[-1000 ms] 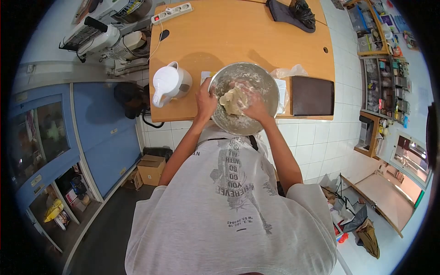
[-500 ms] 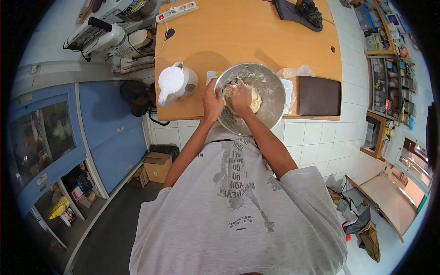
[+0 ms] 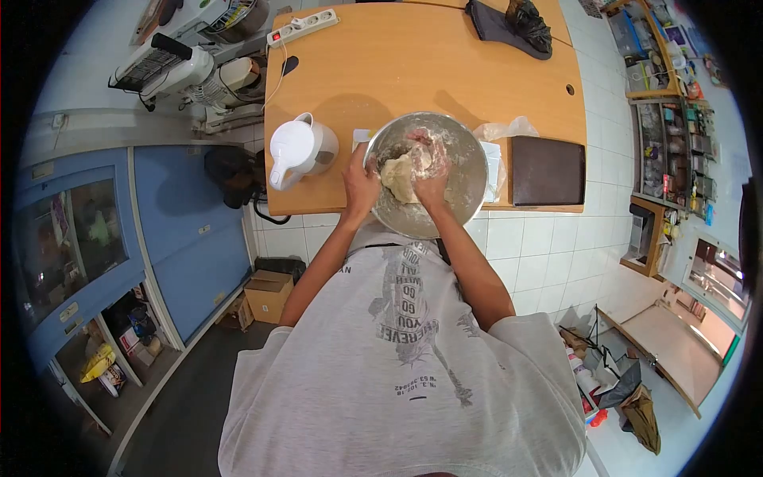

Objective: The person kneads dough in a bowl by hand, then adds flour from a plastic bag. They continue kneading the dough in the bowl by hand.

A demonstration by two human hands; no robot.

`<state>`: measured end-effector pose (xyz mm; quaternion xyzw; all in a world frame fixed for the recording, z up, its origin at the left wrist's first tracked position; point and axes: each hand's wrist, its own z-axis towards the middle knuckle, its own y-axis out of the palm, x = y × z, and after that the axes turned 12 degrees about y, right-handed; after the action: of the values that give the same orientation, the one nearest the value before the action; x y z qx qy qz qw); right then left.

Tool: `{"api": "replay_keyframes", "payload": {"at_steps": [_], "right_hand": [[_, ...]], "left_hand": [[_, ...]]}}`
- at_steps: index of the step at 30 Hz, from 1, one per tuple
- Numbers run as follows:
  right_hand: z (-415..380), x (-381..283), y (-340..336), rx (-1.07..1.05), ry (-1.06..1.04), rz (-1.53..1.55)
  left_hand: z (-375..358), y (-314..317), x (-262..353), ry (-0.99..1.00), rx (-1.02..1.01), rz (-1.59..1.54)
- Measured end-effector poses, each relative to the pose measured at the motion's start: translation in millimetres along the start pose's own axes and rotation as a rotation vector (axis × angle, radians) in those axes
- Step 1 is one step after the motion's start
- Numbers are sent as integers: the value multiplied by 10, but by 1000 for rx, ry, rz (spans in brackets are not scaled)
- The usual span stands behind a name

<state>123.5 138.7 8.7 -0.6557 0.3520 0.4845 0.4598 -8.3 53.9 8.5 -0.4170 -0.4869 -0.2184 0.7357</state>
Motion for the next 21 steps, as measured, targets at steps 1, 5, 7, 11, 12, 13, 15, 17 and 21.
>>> {"api": "replay_keyframes", "payload": {"at_steps": [1, 5, 7, 11, 12, 13, 15, 17, 21], "right_hand": [[-16, 75, -10, 0, 0, 0], [-73, 536, 95, -56, -329, -620], [-74, 522, 142, -277, -299, -857], [32, 1317, 613, -138, 83, -712], [52, 1117, 596, -124, 116, -779], [66, 933, 570, -111, 150, -849], [94, 741, 522, -177, 137, -917], [60, 666, 519, -244, 124, -984], [48, 641, 497, -171, 85, -973]], "left_hand": [[4, 1, -3, 16, 2, 9], [5, 16, -45, 52, 6, 29], [9, 24, -57, 29, 0, 34], [14, 9, -3, 43, 24, 41], [18, 13, -3, 44, 22, 44], [9, 25, -1, 39, 34, 45], [-13, 52, -37, 33, 41, 43], [-22, 56, -66, 27, 39, 41], [-7, 57, -40, 53, 39, 54]]}}
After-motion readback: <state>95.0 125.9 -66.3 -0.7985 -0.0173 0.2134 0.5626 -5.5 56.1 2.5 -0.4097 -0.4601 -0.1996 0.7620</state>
